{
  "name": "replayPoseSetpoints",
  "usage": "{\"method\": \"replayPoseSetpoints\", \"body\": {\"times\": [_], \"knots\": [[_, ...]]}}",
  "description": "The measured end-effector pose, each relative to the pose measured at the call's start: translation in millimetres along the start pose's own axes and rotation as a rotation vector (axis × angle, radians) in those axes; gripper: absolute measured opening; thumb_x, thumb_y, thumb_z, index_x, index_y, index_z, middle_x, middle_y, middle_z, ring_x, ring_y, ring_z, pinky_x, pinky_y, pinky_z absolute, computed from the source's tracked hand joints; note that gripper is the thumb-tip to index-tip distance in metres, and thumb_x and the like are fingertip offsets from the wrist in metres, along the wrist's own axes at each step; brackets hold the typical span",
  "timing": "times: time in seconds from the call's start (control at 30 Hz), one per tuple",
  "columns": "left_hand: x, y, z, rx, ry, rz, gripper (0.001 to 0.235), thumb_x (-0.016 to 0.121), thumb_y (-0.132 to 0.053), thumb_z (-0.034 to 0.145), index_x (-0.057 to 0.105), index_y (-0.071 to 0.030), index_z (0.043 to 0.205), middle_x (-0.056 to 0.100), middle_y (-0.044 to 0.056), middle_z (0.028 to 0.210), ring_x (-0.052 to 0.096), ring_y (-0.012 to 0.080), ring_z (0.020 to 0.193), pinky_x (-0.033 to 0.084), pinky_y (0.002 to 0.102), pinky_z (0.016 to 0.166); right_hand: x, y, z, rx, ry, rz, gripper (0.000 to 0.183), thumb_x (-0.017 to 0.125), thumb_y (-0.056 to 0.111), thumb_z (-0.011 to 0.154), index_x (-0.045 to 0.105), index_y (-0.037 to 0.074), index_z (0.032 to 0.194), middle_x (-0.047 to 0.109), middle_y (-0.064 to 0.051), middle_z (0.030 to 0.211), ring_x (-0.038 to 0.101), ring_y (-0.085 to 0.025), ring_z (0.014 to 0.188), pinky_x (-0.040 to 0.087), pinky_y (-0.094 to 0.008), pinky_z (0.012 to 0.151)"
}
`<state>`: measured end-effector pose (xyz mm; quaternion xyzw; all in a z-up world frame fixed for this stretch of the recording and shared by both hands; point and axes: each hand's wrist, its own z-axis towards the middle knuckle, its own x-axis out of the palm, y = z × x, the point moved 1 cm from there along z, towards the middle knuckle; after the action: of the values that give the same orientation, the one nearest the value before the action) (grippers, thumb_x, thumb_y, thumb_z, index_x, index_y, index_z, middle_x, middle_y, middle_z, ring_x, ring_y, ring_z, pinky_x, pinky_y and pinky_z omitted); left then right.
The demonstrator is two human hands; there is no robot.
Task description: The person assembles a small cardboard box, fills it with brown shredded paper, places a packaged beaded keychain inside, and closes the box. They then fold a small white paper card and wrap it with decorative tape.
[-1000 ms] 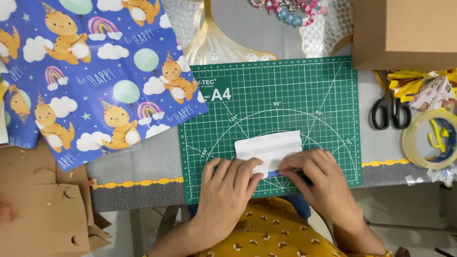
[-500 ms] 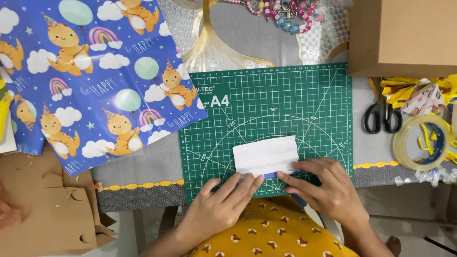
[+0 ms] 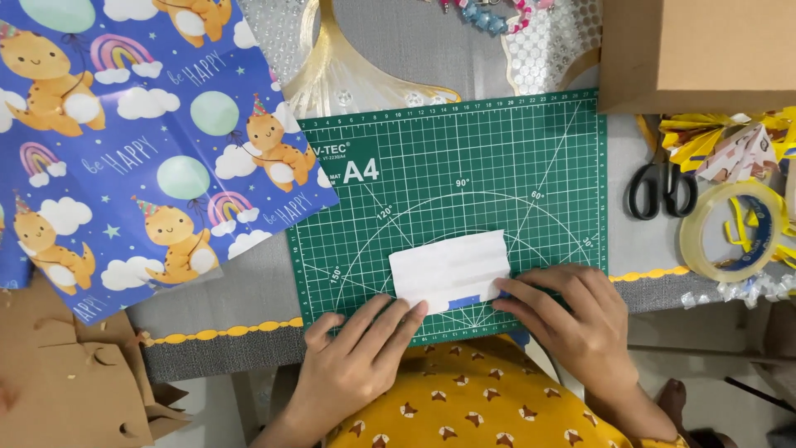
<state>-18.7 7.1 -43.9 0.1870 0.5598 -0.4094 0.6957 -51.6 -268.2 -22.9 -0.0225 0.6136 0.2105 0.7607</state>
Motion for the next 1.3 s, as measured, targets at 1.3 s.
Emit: {"method": "replayPoseSetpoints", "body": {"times": [1.3], "knots": [[6,-4,21,-0.516,-0.035,-0.138,0.091,0.074,-0.061,0.089,0.040,-0.002,0.149,0.062,0.007,0.128,0.061,0.0220,0.114,0.047,0.038,0.093,7,18,56,-0.068,0.235,0.231,0.033,0.069,0.025,0.098,0.061,0.011,0.126,0.057,-0.010,0.108,0.060,-0.027,0.089,0.047,-0.041,0.075]]}}
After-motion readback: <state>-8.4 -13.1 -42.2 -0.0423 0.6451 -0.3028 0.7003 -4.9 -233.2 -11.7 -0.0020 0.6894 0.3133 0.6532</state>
